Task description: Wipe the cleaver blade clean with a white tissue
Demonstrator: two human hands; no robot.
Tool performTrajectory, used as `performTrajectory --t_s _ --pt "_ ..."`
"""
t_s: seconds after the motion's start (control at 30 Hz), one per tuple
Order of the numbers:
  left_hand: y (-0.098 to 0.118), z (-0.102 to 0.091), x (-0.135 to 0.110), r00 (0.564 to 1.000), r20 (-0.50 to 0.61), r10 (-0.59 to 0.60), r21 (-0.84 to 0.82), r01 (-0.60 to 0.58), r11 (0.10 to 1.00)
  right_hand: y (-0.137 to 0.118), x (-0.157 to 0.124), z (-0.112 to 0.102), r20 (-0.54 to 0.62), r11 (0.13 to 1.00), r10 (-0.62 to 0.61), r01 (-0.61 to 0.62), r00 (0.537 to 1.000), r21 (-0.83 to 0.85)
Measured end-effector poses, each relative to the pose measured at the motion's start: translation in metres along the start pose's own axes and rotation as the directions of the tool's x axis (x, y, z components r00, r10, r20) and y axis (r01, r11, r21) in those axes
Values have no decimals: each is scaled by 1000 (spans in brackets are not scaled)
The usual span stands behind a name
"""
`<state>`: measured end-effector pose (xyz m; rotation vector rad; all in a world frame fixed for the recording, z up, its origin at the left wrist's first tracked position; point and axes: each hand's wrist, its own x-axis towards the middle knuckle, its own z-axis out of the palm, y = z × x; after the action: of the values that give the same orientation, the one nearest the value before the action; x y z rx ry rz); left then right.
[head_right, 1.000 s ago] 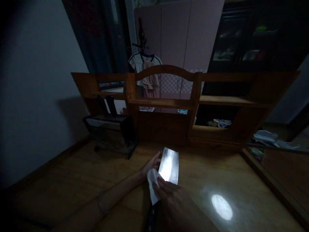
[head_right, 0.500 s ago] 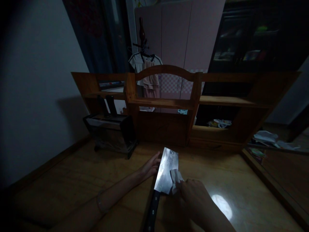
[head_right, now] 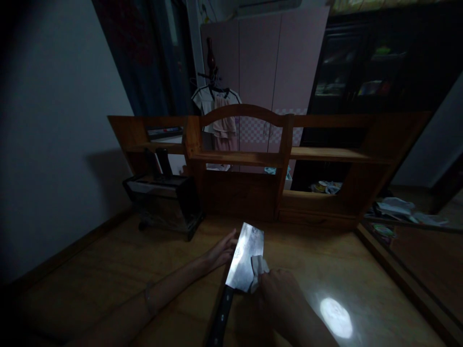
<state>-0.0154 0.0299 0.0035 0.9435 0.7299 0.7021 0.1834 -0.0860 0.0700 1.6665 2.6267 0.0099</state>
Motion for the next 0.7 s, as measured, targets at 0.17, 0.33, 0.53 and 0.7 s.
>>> performTrajectory --t_s 0.17,0.33,0.53,0.7 --pt "1 2 -2 1000 31 -2 -2 2 1000 0 1 10 3 999 -26 26 1000 -20" --pt "-1 4 -1 1000 -12 -5 -17 5 1000 -1 5 10 3 999 -36 36 999 -28" --pt "-3 2 2 999 -45 -17 -24 16 1000 4 5 11 -57 999 -44 43 997 -23" --pt "-1 5 0 999 -43 -7 -8 6 1000 8 5 14 -95 999 -44 43 995 -11"
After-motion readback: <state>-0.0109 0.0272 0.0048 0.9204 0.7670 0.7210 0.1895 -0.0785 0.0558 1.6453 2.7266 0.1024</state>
